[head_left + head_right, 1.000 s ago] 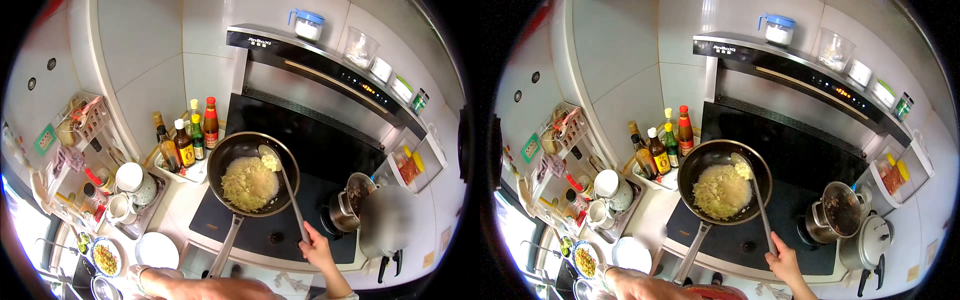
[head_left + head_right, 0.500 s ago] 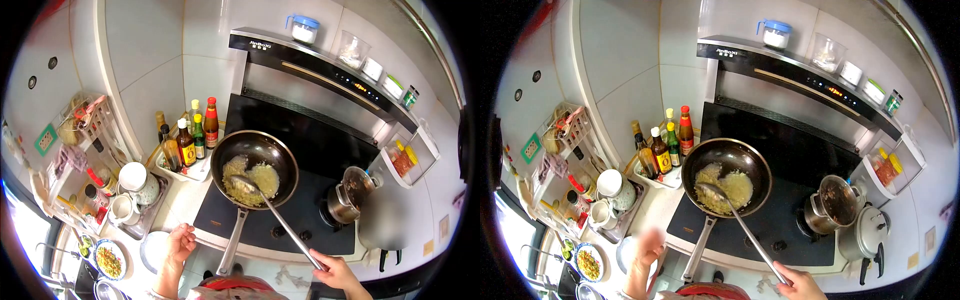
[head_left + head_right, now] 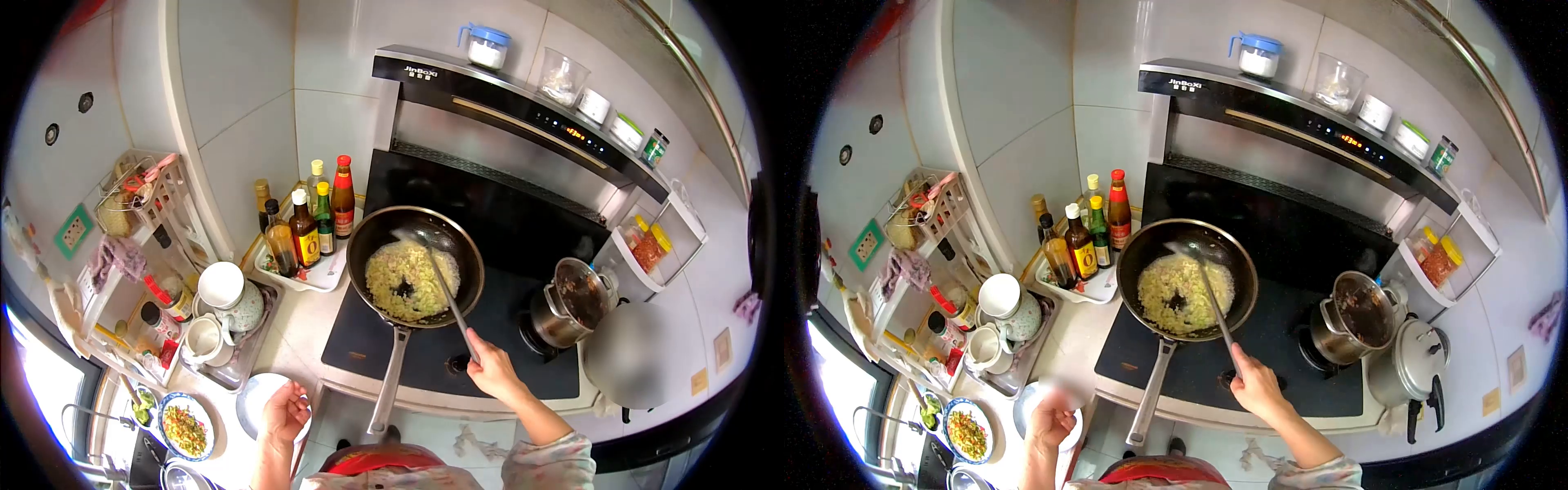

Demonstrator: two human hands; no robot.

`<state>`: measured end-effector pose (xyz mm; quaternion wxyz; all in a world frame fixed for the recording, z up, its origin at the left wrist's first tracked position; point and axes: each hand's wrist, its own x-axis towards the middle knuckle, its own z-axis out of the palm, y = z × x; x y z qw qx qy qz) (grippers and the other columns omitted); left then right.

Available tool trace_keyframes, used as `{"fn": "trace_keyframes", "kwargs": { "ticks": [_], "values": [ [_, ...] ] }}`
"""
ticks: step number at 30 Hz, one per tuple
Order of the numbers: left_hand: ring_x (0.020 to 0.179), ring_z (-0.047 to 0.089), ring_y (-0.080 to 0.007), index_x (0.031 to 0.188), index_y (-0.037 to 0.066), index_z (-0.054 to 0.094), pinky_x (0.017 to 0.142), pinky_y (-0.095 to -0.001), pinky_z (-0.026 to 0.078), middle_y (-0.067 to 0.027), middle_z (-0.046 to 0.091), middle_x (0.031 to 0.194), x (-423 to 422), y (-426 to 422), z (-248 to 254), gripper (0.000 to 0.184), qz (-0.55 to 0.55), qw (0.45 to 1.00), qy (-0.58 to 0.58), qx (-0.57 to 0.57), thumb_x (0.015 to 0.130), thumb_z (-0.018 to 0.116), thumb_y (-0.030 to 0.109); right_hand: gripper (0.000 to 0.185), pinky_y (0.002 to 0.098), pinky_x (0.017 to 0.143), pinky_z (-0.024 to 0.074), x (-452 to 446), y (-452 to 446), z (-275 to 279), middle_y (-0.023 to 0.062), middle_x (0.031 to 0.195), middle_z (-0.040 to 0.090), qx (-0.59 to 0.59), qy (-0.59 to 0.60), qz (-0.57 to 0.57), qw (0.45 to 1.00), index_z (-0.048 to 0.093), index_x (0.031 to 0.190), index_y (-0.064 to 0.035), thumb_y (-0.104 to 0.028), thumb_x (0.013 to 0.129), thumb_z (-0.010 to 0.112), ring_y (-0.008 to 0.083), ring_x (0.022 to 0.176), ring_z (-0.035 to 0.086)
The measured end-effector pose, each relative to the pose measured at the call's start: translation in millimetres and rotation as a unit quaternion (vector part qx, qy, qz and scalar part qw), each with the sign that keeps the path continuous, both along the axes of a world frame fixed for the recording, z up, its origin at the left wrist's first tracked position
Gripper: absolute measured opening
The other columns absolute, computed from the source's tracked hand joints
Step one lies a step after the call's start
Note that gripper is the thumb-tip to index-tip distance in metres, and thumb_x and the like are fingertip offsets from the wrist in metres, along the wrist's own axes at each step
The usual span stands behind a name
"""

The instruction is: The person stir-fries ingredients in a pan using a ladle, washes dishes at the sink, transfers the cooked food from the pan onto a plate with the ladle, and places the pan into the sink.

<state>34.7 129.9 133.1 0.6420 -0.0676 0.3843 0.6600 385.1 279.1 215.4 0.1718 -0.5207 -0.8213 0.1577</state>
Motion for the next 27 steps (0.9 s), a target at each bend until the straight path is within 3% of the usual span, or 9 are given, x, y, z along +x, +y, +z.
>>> {"fn": "trace_keyframes", "kwargs": {
  "ticks": [3, 4, 9, 12, 13, 17, 21, 25, 27],
  "values": [
    [0.055, 0.051, -0.0134, 0.075, 0.013, 0.057, 0.044, -0.0230, 0.037, -0.0021, 0.060, 0.071, -14.9, -13.2, -10.2, 0.015, 0.017, 1.000, -0.014, -0.002, 0.085, 0.059, 0.023, 0.061, 0.0445, 0.065, 0.0503, 16.5, -25.5, 24.9, 0.0204, 0.090, 0.059, -0.013, -0.046, 0.046, 0.998, 0.044, 0.130, -0.0138, -0.005, 0.071, 0.054, 0.0374, 0.072, 0.060],
    [0.055, 0.051, -0.0133, 0.074, 0.013, 0.057, 0.044, -0.0230, 0.036, -0.0021, 0.060, 0.071, -16.8, -17.6, -12.9, 0.015, 0.021, 0.999, -0.024, -0.011, 0.085, 0.059, 0.024, 0.061, 0.0379, 0.062, 0.0488, 26.5, -35.6, 37.3, 0.0167, 0.083, 0.059, -0.006, -0.028, 0.056, 0.998, 0.048, 0.128, -0.0142, -0.002, 0.069, 0.056, 0.0347, 0.069, 0.058],
    [0.056, 0.051, -0.0135, 0.073, 0.014, 0.056, 0.043, -0.0224, 0.035, -0.0021, 0.060, 0.071, -15.8, -21.9, -20.9, 0.015, -0.004, 1.000, -0.014, -0.013, 0.085, 0.059, 0.022, 0.063, 0.0335, 0.055, 0.0481, 42.1, -100.0, 81.8, 0.0147, 0.082, 0.060, -0.079, 0.045, 0.025, 0.996, 0.044, 0.132, -0.0126, -0.002, 0.072, 0.060, 0.0273, 0.061, 0.058],
    [0.055, 0.050, -0.0136, 0.074, 0.013, 0.056, 0.043, -0.0226, 0.035, -0.0019, 0.059, 0.070, -1.9, -17.8, -20.8, 0.015, -0.023, 1.000, -0.012, -0.007, 0.085, 0.058, 0.023, 0.062, 0.0279, 0.053, 0.0456, 45.8, -126.7, 101.5, 0.0088, 0.080, 0.060, -0.344, 0.224, -0.105, 0.906, 0.042, 0.133, -0.0113, -0.003, 0.075, 0.061, 0.0147, 0.057, 0.054],
    [0.055, 0.050, -0.0137, 0.074, 0.013, 0.056, 0.043, -0.0226, 0.035, -0.0019, 0.059, 0.070, 3.0, -16.8, -18.1, 0.015, -0.027, 1.000, -0.005, -0.010, 0.085, 0.058, 0.024, 0.061, 0.0239, 0.052, 0.0435, 46.2, -127.8, 105.8, 0.0047, 0.079, 0.059, -0.402, 0.249, -0.125, 0.872, 0.042, 0.134, -0.0123, -0.003, 0.077, 0.061, 0.0064, 0.058, 0.049],
    [0.055, 0.050, -0.0142, 0.074, 0.013, 0.055, 0.043, -0.0237, 0.034, -0.0019, 0.059, 0.070, 20.7, -19.8, -12.8, 0.017, -0.015, 1.000, -0.001, -0.026, 0.085, 0.057, 0.026, 0.059, 0.0220, 0.047, 0.0420, 59.9, -102.9, 64.0, 0.0015, 0.070, 0.056, -0.242, 0.116, -0.040, 0.963, 0.043, 0.134, -0.0129, 0.000, 0.078, 0.059, 0.0053, 0.055, 0.049],
    [0.052, 0.049, -0.0140, 0.071, 0.013, 0.054, 0.043, -0.0246, 0.034, -0.0019, 0.058, 0.067, 42.8, -32.0, -23.0, 0.019, 0.009, 1.000, -0.001, -0.029, 0.085, 0.057, 0.026, 0.060, 0.0220, 0.043, 0.0409, 66.3, -70.2, 66.6, 0.0006, 0.069, 0.055, -0.303, 0.245, -0.107, 0.915, 0.043, 0.133, -0.0110, 0.001, 0.077, 0.059, 0.0057, 0.052, 0.050],
    [0.050, 0.049, -0.0137, 0.067, 0.014, 0.052, 0.042, -0.0249, 0.033, -0.0016, 0.056, 0.061, 90.4, -22.9, -41.0, 0.022, -0.003, 0.996, 0.019, -0.085, 0.085, 0.058, 0.025, 0.062, 0.0253, 0.046, 0.0443, 79.4, -23.0, 30.9, 0.0045, 0.066, 0.057, -0.220, 0.239, -0.099, 0.941, 0.039, 0.135, -0.0085, -0.003, 0.076, 0.058, 0.0087, 0.050, 0.053],
    [0.051, 0.048, -0.0130, 0.075, 0.010, 0.054, 0.042, -0.0241, 0.033, -0.0026, 0.056, 0.066, 121.8, -14.0, -48.4, 0.014, -0.041, 0.991, 0.046, -0.117, 0.084, 0.055, 0.021, 0.063, 0.0255, 0.046, 0.0446, 74.6, -4.5, 19.0, 0.0046, 0.066, 0.057, -0.223, 0.241, -0.105, 0.939, 0.038, 0.135, -0.0085, -0.002, 0.076, 0.057, 0.0089, 0.050, 0.053]
  ]
}}
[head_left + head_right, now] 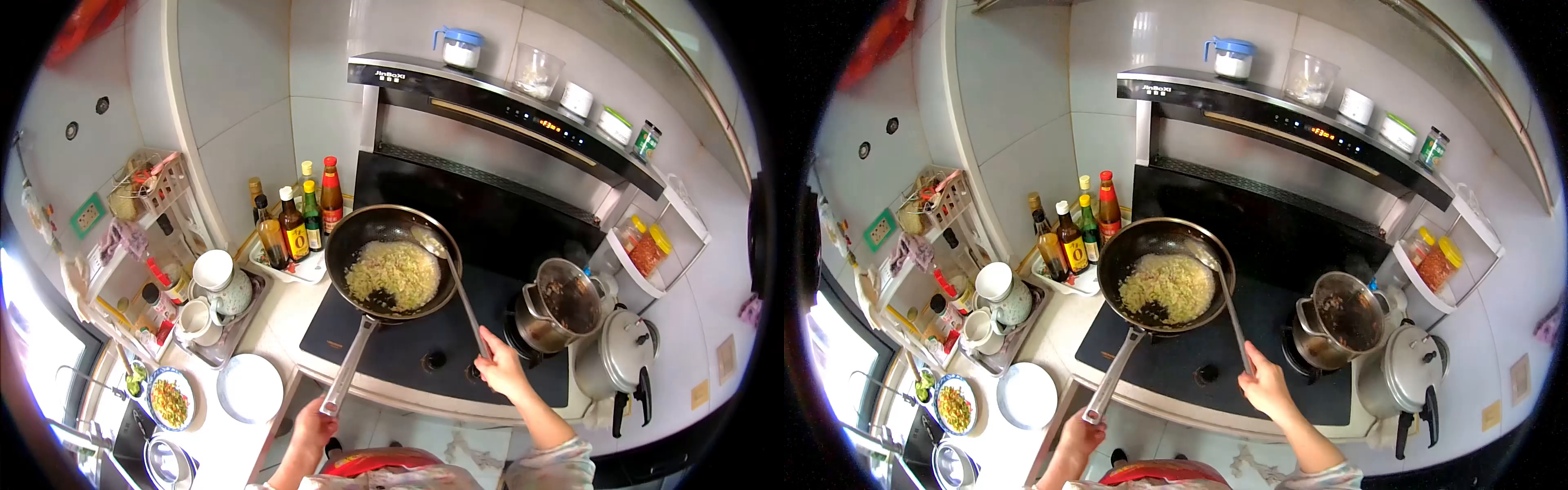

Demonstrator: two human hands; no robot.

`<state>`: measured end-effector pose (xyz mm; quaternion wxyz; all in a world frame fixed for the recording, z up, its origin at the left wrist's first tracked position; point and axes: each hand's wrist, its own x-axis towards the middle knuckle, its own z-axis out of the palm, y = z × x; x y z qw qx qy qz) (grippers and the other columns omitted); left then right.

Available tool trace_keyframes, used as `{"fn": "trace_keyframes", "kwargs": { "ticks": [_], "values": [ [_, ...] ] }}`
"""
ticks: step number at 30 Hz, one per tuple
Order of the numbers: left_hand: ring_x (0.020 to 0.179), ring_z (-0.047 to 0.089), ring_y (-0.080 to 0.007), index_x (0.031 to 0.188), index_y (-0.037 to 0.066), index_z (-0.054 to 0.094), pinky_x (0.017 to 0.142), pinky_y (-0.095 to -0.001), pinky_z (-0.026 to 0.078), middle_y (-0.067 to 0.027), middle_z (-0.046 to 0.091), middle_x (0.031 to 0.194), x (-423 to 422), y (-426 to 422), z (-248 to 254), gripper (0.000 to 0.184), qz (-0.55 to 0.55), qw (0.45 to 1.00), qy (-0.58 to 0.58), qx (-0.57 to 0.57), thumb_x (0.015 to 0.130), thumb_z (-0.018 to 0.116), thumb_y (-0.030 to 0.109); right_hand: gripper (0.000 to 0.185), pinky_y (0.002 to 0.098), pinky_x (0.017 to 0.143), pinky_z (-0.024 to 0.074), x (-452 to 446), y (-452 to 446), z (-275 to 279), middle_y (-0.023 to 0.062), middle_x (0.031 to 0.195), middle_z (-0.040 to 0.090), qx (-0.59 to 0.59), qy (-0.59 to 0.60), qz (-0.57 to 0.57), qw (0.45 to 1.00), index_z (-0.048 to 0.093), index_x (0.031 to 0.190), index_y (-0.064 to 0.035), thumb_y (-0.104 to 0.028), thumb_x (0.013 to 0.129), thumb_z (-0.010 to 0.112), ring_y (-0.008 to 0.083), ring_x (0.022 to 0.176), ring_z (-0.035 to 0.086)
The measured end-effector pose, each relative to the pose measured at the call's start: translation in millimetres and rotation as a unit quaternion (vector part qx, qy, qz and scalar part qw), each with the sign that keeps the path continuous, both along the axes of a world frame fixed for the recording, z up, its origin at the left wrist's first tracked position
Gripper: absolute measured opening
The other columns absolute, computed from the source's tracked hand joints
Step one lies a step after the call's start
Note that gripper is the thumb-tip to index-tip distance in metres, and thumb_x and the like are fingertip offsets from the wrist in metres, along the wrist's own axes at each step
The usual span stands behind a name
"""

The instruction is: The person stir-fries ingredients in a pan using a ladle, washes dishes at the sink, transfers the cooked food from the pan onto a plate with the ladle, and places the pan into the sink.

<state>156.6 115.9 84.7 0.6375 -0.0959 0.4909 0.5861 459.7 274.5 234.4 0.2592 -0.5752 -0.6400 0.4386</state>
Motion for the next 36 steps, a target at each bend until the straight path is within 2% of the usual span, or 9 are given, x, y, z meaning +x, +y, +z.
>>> {"fn": "trace_keyframes", "kwargs": {
  "ticks": [8, 10, 13, 17, 23, 25, 29, 33, 36],
  "values": [
    [0.066, 0.056, -0.0148, 0.098, 0.002, 0.062, 0.056, -0.0264, 0.043, -0.0079, 0.062, 0.084, 114.7, 85.0, -8.7, 0.023, -0.198, 0.924, 0.314, 0.093, 0.083, 0.060, 0.019, 0.064, 0.0233, 0.042, 0.0400, 38.7, 20.4, 20.4, 0.0033, 0.070, 0.052, -0.114, 0.166, 0.120, 0.972, 0.035, 0.136, -0.0042, 0.005, 0.076, 0.056, 0.0080, 0.047, 0.047],
    [0.076, 0.060, -0.0203, 0.107, 0.005, 0.060, 0.064, -0.0305, 0.048, -0.0107, 0.062, 0.094, 138.7, 104.2, -27.2, 0.029, -0.232, 0.842, 0.472, 0.120, 0.081, 0.061, 0.018, 0.061, 0.0279, 0.053, 0.0458, 33.9, 40.7, -8.0, 0.0096, 0.075, 0.059, 0.018, 0.096, 0.131, 0.987, 0.039, 0.132, -0.0015, 0.000, 0.075, 0.058, 0.0150, 0.057, 0.055],
    [0.092, 0.057, -0.0292, 0.115, 0.010, 0.056, 0.078, -0.0354, 0.049, -0.0121, 0.058, 0.109, 161.6, 127.5, -19.4, 0.038, -0.192, 0.609, 0.741, 0.206, 0.078, 0.061, 0.015, 0.056, 0.0371, 0.072, 0.0492, -1.2, 59.2, -28.5, 0.0250, 0.091, 0.060, 0.072, -0.040, 0.121, 0.989, 0.044, 0.127, -0.0016, -0.007, 0.073, 0.055, 0.0357, 0.081, 0.062],
    [0.097, 0.054, -0.0311, 0.119, 0.011, 0.053, 0.081, -0.0378, 0.049, -0.0114, 0.054, 0.117, 171.9, 140.3, -14.5, 0.045, -0.226, 0.514, 0.803, 0.201, 0.074, 0.061, 0.012, 0.061, 0.0452, 0.072, 0.0491, -4.5, 55.1, -54.5, 0.0223, 0.099, 0.059, 0.261, -0.089, 0.240, 0.931, 0.041, 0.131, -0.0103, -0.008, 0.073, 0.055, 0.0394, 0.085, 0.059],
    [0.092, 0.055, -0.0301, 0.113, 0.011, 0.056, 0.079, -0.0371, 0.048, -0.0089, 0.057, 0.108, 170.2, 156.4, -31.1, 0.042, -0.258, 0.465, 0.810, 0.246, 0.072, 0.062, 0.007, 0.060, 0.0402, 0.049, 0.0456, 81.3, 19.9, 21.0, 0.0100, 0.072, 0.051, 0.303, -0.286, 0.288, 0.862, 0.048, 0.128, -0.0187, 0.000, 0.071, 0.054, 0.0290, 0.054, 0.054],
    [0.089, 0.055, -0.0299, 0.115, 0.013, 0.056, 0.076, -0.0373, 0.049, -0.0114, 0.056, 0.100, 170.9, 159.5, -29.1, 0.041, -0.257, 0.439, 0.821, 0.257, 0.075, 0.057, 0.006, 0.060, 0.0386, 0.052, 0.0491, 93.4, 10.9, 30.6, 0.0159, 0.084, 0.058, 0.268, -0.318, 0.288, 0.863, 0.043, 0.132, -0.0159, -0.004, 0.074, 0.054, 0.0304, 0.060, 0.059],
    [0.089, 0.054, -0.0284, 0.118, 0.018, 0.055, 0.074, -0.0375, 0.049, -0.0119, 0.052, 0.099, 173.6, 162.2, -24.7, 0.043, -0.331, 0.349, 0.850, 0.212, 0.077, 0.050, 0.008, 0.062, 0.0326, 0.058, 0.0494, 97.7, -15.7, 30.7, 0.0149, 0.083, 0.061, 0.236, -0.113, 0.246, 0.933, 0.039, 0.135, -0.0159, -0.006, 0.075, 0.053, 0.0275, 0.063, 0.061],
    [0.088, 0.054, -0.0300, 0.110, 0.017, 0.057, 0.073, -0.0396, 0.049, -0.0123, 0.048, 0.097, 169.0, 170.1, -33.5, 0.035, -0.354, 0.335, 0.841, 0.234, 0.077, 0.052, 0.009, 0.062, 0.0308, 0.055, 0.0448, 99.9, -31.6, 61.9, 0.0141, 0.074, 0.061, -0.124, 0.006, 0.233, 0.965, 0.037, 0.137, -0.0136, -0.008, 0.078, 0.054, 0.0161, 0.054, 0.052],
    [0.090, 0.054, -0.0321, 0.109, 0.013, 0.056, 0.075, -0.0405, 0.050, -0.0141, 0.047, 0.099, 171.7, 168.7, -26.5, 0.031, -0.366, 0.350, 0.833, 0.224, 0.079, 0.050, 0.008, 0.060, 0.0342, 0.058, 0.0456, 96.5, -19.2, 39.9, 0.0201, 0.081, 0.062, -0.014, -0.037, 0.262, 0.964, 0.037, 0.135, -0.0077, -0.007, 0.077, 0.054, 0.0232, 0.060, 0.058]
  ]
}}
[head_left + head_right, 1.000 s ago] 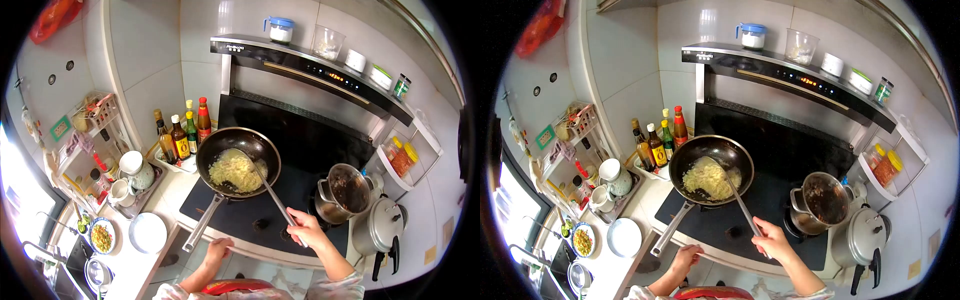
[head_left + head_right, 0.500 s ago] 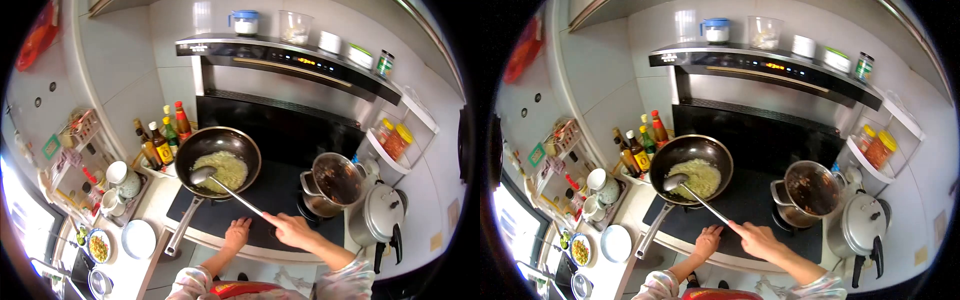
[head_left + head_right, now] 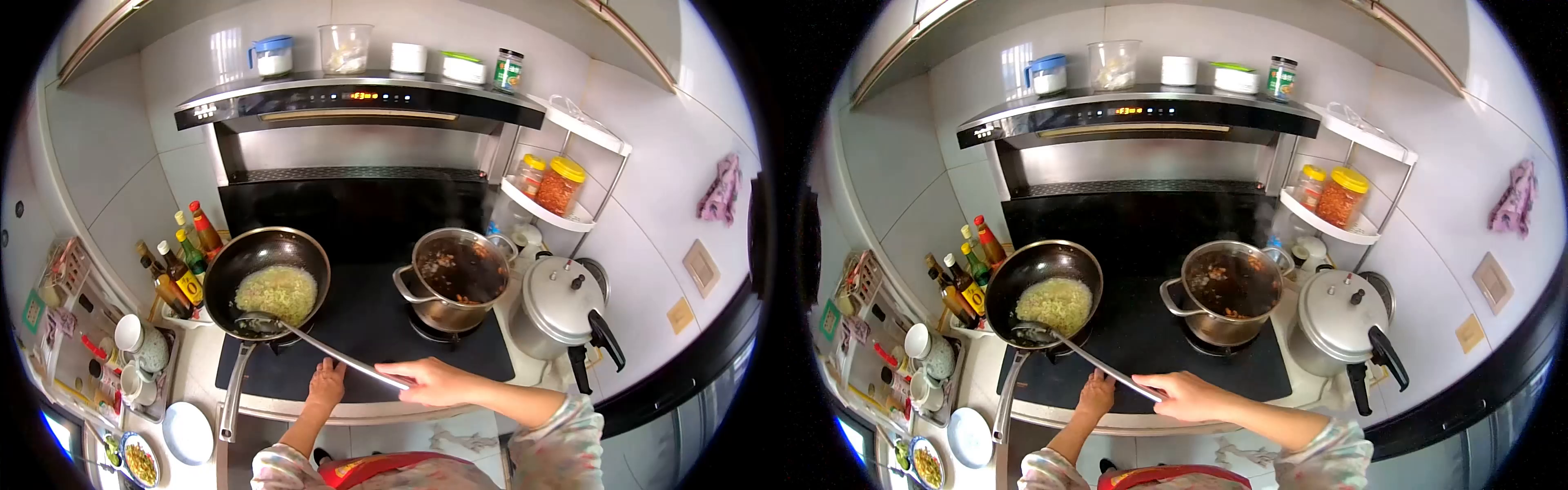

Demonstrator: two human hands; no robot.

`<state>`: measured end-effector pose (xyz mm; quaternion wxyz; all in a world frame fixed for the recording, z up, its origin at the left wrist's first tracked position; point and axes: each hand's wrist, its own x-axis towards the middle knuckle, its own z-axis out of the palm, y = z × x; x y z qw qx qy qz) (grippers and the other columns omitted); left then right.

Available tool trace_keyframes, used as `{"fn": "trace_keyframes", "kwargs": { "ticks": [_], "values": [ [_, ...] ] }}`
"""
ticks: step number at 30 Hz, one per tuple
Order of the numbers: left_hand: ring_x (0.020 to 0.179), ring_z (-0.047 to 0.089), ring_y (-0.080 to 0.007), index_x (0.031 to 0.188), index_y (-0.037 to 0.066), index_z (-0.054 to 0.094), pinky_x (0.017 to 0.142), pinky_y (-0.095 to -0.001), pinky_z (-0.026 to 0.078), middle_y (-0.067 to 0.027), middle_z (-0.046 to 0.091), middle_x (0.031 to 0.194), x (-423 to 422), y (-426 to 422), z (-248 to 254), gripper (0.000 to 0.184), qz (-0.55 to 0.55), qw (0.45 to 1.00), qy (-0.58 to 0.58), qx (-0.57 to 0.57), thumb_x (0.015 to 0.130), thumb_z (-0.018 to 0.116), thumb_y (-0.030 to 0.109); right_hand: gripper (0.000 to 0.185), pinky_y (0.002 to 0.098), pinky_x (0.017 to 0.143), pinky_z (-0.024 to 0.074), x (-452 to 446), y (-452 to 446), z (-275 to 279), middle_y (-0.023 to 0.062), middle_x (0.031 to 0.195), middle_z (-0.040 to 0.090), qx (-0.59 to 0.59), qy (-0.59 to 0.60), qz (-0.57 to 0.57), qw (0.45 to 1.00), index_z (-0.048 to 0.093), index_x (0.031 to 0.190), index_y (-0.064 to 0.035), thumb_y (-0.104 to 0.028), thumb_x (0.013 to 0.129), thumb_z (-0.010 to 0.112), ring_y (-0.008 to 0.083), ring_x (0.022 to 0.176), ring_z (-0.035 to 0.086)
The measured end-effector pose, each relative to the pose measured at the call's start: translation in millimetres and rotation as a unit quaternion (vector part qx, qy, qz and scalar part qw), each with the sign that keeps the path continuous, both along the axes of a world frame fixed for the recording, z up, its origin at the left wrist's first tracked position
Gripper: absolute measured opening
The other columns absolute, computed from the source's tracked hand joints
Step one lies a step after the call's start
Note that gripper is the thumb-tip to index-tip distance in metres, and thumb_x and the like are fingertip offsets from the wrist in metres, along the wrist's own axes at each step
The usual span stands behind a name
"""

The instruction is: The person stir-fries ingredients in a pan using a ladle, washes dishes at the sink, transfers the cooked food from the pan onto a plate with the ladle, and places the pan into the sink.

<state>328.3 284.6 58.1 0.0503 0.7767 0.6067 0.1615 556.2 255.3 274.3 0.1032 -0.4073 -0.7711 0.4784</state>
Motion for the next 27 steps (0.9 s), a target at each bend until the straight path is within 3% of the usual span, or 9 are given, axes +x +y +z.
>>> {"fn": "trace_keyframes", "kwargs": {
  "ticks": [2, 5, 9, 10, 15, 18, 23, 25, 27],
  "values": [
    [0.091, 0.054, -0.0328, 0.109, 0.011, 0.055, 0.076, -0.0403, 0.051, -0.0144, 0.047, 0.101, 1.2, -1.3, 10.2, 0.031, 0.005, 0.999, -0.004, -0.032, 0.079, 0.049, 0.007, 0.059, 0.0359, 0.062, 0.0459, -9.2, 0.4, -3.0, 0.0238, 0.086, 0.062, 0.065, -0.010, -0.004, 0.998, 0.039, 0.133, -0.0050, -0.006, 0.076, 0.054, 0.0302, 0.067, 0.062],
    [0.093, 0.054, -0.0335, 0.111, 0.009, 0.053, 0.076, -0.0395, 0.051, -0.0136, 0.048, 0.106, 2.0, -0.7, 6.5, 0.032, -0.017, 1.000, -0.008, 0.004, 0.079, 0.049, 0.006, 0.060, 0.0272, 0.059, 0.0458, -14.6, 1.0, -15.7, 0.0158, 0.084, 0.062, 0.066, 0.064, -0.060, 0.994, 0.038, 0.135, -0.0100, -0.007, 0.078, 0.056, 0.0160, 0.057, 0.055],
    [0.089, 0.055, -0.0342, 0.110, 0.008, 0.053, 0.074, -0.0399, 0.052, -0.0114, 0.050, 0.107, 2.4, 1.4, 0.1, 0.031, -0.026, 0.999, 0.000, 0.019, 0.080, 0.049, 0.006, 0.060, 0.0373, 0.066, 0.0486, -28.4, 14.5, -57.0, 0.0206, 0.097, 0.061, 0.263, 0.082, -0.100, 0.956, 0.036, 0.135, -0.0060, -0.006, 0.078, 0.054, 0.0322, 0.074, 0.062],
    [0.088, 0.056, -0.0344, 0.110, 0.008, 0.053, 0.073, -0.0401, 0.052, -0.0108, 0.051, 0.106, 2.0, 2.9, 1.8, 0.030, -0.028, 1.000, 0.000, 0.014, 0.080, 0.049, 0.006, 0.058, 0.0422, 0.069, 0.0487, -30.4, 12.6, -57.9, 0.0215, 0.100, 0.060, 0.230, 0.040, -0.117, 0.965, 0.037, 0.134, -0.0050, -0.008, 0.078, 0.054, 0.0369, 0.083, 0.060],
    [0.083, 0.057, -0.0349, 0.107, 0.008, 0.054, 0.068, -0.0415, 0.053, -0.0091, 0.052, 0.101, -0.2, 8.4, -3.9, 0.027, -0.034, 0.999, -0.001, 0.024, 0.081, 0.049, 0.009, 0.056, 0.0439, 0.071, 0.0494, -47.9, 12.6, -64.7, 0.0213, 0.095, 0.059, 0.223, -0.056, -0.105, 0.967, 0.039, 0.132, -0.0075, -0.012, 0.079, 0.056, 0.0378, 0.083, 0.060],
    [0.085, 0.058, -0.0363, 0.104, 0.008, 0.056, 0.068, -0.0428, 0.053, -0.0105, 0.054, 0.103, -2.1, 7.7, -9.9, 0.024, -0.026, 0.999, 0.018, 0.008, 0.082, 0.050, 0.014, 0.051, 0.0388, 0.076, 0.0488, -58.4, 7.8, -72.6, 0.0213, 0.099, 0.059, 0.196, -0.013, -0.092, 0.976, 0.042, 0.131, -0.0073, -0.013, 0.082, 0.057, 0.0361, 0.088, 0.059],
    [0.085, 0.058, -0.0388, 0.105, 0.003, 0.056, 0.068, -0.0431, 0.053, -0.0164, 0.056, 0.102, -10.2, 15.1, -36.4, 0.030, -0.110, 0.982, 0.022, 0.151, 0.078, 0.053, 0.014, 0.041, 0.0297, 0.078, 0.0486, -58.6, 2.0, -97.9, 0.0178, 0.101, 0.063, 0.071, 0.212, -0.140, 0.965, 0.049, 0.124, -0.0027, -0.022, 0.088, 0.057, 0.0228, 0.089, 0.064],
    [0.083, 0.058, -0.0386, 0.104, 0.003, 0.056, 0.067, -0.0421, 0.053, -0.0161, 0.055, 0.100, 1.5, 5.5, -10.2, 0.030, -0.040, 0.995, -0.041, 0.087, 0.076, 0.053, 0.013, 0.037, 0.0313, 0.077, 0.0492, -46.2, -2.4, -115.0, 0.0171, 0.099, 0.063, 0.133, 0.124, -0.197, 0.963, 0.054, 0.118, -0.0033, -0.023, 0.087, 0.058, 0.0254, 0.086, 0.064],
    [0.081, 0.056, -0.0373, 0.105, 0.003, 0.056, 0.065, -0.0414, 0.053, -0.0143, 0.055, 0.102, 1.2, 4.3, -16.8, 0.031, -0.042, 0.989, -0.045, 0.136, 0.075, 0.051, 0.008, 0.033, 0.0397, 0.074, 0.0490, -31.7, -3.4, -132.8, 0.0134, 0.094, 0.063, 0.331, -0.021, -0.197, 0.923, 0.058, 0.111, -0.0053, -0.022, 0.082, 0.060, 0.0316, 0.087, 0.059]
  ]
}}
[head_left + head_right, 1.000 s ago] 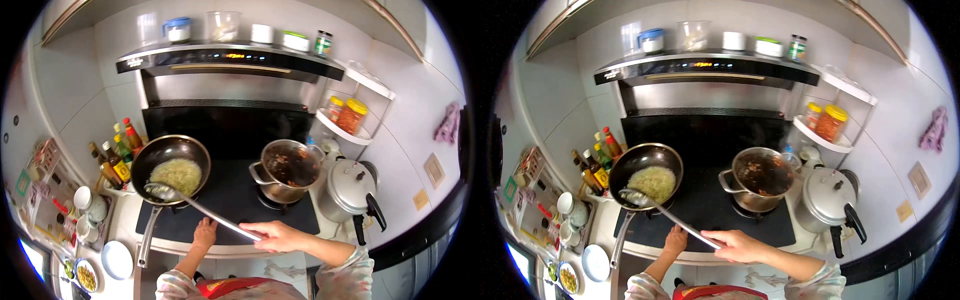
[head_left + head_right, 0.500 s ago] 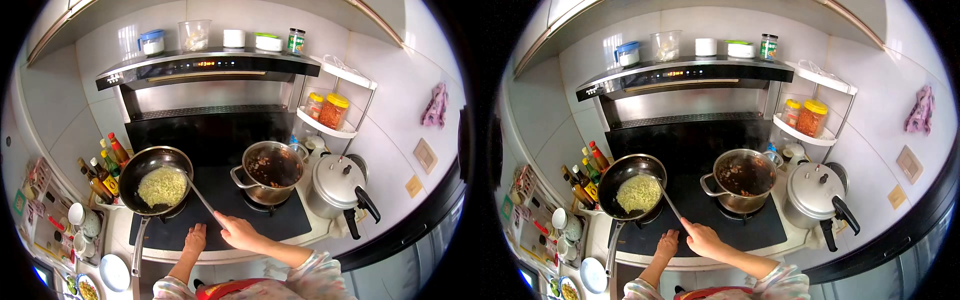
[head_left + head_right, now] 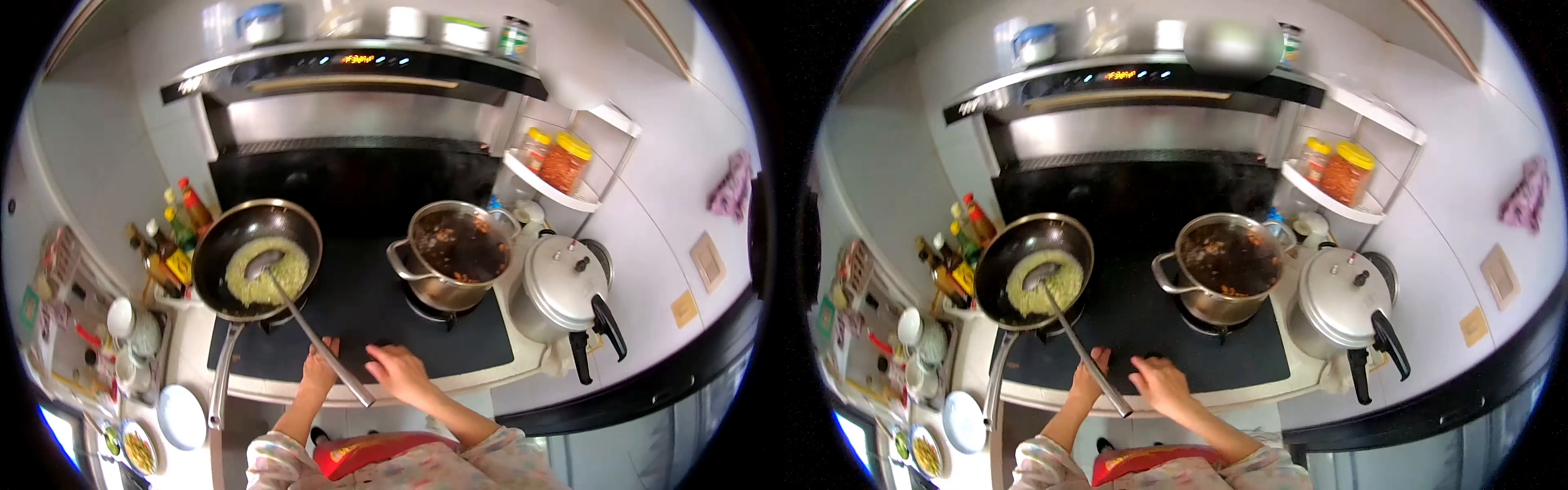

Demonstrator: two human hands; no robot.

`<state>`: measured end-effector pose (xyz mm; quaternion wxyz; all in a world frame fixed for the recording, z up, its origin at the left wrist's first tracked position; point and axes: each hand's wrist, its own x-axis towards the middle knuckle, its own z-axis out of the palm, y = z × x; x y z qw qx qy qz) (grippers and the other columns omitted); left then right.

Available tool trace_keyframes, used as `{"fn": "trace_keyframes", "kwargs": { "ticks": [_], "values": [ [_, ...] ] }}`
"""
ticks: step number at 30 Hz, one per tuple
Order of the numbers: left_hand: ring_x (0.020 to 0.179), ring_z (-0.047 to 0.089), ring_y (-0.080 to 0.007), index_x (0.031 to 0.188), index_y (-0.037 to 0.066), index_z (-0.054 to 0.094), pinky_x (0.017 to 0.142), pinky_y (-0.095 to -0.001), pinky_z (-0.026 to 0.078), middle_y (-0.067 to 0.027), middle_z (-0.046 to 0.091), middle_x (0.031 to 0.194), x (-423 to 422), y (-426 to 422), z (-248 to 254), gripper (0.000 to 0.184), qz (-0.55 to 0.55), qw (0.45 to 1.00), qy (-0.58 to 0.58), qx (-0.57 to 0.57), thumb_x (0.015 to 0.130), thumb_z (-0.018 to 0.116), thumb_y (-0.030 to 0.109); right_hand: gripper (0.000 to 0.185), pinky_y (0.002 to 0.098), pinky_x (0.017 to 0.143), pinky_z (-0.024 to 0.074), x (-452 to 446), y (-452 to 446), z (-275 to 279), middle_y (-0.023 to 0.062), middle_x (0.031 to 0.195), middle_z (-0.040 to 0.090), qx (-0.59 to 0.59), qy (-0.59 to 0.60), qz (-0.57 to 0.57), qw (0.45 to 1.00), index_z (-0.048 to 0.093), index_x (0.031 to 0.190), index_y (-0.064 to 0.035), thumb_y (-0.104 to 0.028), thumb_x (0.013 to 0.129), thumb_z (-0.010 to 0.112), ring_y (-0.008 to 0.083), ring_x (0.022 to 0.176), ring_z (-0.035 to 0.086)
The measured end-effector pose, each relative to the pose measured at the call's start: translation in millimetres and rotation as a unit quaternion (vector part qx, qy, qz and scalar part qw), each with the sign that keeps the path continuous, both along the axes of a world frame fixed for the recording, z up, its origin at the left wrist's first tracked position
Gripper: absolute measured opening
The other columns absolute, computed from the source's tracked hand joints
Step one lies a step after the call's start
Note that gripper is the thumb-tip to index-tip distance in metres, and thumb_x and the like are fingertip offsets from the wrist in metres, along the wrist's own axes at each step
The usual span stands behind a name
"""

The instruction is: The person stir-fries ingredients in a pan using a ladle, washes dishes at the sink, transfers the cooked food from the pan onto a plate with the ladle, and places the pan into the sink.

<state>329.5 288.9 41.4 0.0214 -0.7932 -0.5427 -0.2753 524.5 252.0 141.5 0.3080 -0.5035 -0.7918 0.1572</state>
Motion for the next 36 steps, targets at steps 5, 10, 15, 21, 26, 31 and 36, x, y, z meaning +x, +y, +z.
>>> {"fn": "trace_keyframes", "kwargs": {
  "ticks": [5, 10, 15, 21, 26, 31, 36],
  "values": [
    [0.081, 0.054, -0.0347, 0.113, 0.003, 0.053, 0.072, -0.0408, 0.050, -0.0156, 0.049, 0.122, 6.1, -13.9, 6.2, 0.035, 0.064, 0.993, -0.092, -0.020, 0.078, 0.053, 0.007, 0.040, 0.0390, 0.090, 0.0423, 22.7, 22.9, -38.0, 0.0140, 0.121, 0.052, 0.022, -0.205, 0.019, 0.978, 0.053, 0.118, -0.0045, -0.015, 0.080, 0.059, 0.0332, 0.104, 0.049],
    [0.091, 0.053, -0.0335, 0.116, 0.004, 0.051, 0.078, -0.0400, 0.048, -0.0161, 0.051, 0.119, 7.8, -73.6, 28.5, 0.044, 0.163, 0.950, -0.266, -0.005, 0.073, 0.060, 0.001, 0.037, 0.0409, 0.081, 0.0465, 20.8, 36.4, -52.8, 0.0179, 0.110, 0.057, 0.045, -0.241, 0.076, 0.967, 0.053, 0.117, -0.0023, -0.010, 0.081, 0.057, 0.0346, 0.091, 0.054],
    [0.090, 0.056, -0.0310, 0.105, 0.005, 0.056, 0.073, -0.0366, 0.050, -0.0142, 0.056, 0.109, 5.3, -156.2, -13.7, 0.033, 0.216, 0.902, -0.370, -0.053, 0.073, 0.058, -0.002, 0.036, 0.0393, 0.086, 0.0448, 15.9, 39.0, -60.5, 0.0186, 0.111, 0.056, 0.019, -0.227, 0.070, 0.971, 0.052, 0.117, 0.0004, -0.011, 0.083, 0.057, 0.0343, 0.099, 0.053],
    [0.092, 0.056, -0.0327, 0.100, 0.004, 0.057, 0.077, -0.0379, 0.049, -0.0148, 0.056, 0.104, 5.0, -277.5, -94.9, 0.029, 0.340, 0.795, -0.479, -0.152, 0.072, 0.059, -0.005, 0.034, 0.0387, 0.093, 0.0392, -1.2, 30.6, -75.5, 0.0198, 0.118, 0.052, 0.079, -0.287, 0.046, 0.953, 0.052, 0.121, -0.0036, -0.014, 0.089, 0.050, 0.0343, 0.109, 0.050],
    [0.078, 0.057, -0.0229, 0.101, 0.003, 0.057, 0.065, -0.0305, 0.049, -0.0107, 0.056, 0.097, -8.0, -390.2, -177.2, 0.028, 0.450, 0.683, -0.517, -0.252, 0.074, 0.056, -0.008, 0.029, 0.0390, 0.092, 0.0402, -4.0, 32.3, -94.4, 0.0193, 0.115, 0.053, 0.117, -0.272, 0.015, 0.955, 0.055, 0.116, -0.0026, -0.012, 0.090, 0.047, 0.0343, 0.106, 0.051],
    [0.068, 0.052, -0.0177, 0.106, 0.001, 0.057, 0.059, -0.0286, 0.046, -0.0084, 0.057, 0.099, -18.3, -473.8, -235.5, 0.029, 0.529, 0.640, -0.484, -0.278, 0.078, 0.055, -0.005, 0.028, 0.0380, 0.090, 0.0413, -4.7, 31.0, -104.6, 0.0186, 0.111, 0.055, 0.164, -0.272, -0.004, 0.948, 0.057, 0.114, -0.0028, -0.011, 0.090, 0.047, 0.0336, 0.103, 0.052],
    [0.069, 0.052, -0.0162, 0.108, 0.001, 0.057, 0.063, -0.0279, 0.046, -0.0096, 0.059, 0.098, -8.3, -486.6, -253.8, 0.030, 0.519, 0.626, -0.511, -0.280, 0.078, 0.056, -0.004, 0.028, 0.0386, 0.088, 0.0421, 3.3, 38.9, -112.9, 0.0174, 0.110, 0.056, 0.185, -0.286, -0.002, 0.940, 0.058, 0.113, -0.0035, -0.012, 0.089, 0.048, 0.0340, 0.101, 0.053]
  ]
}}
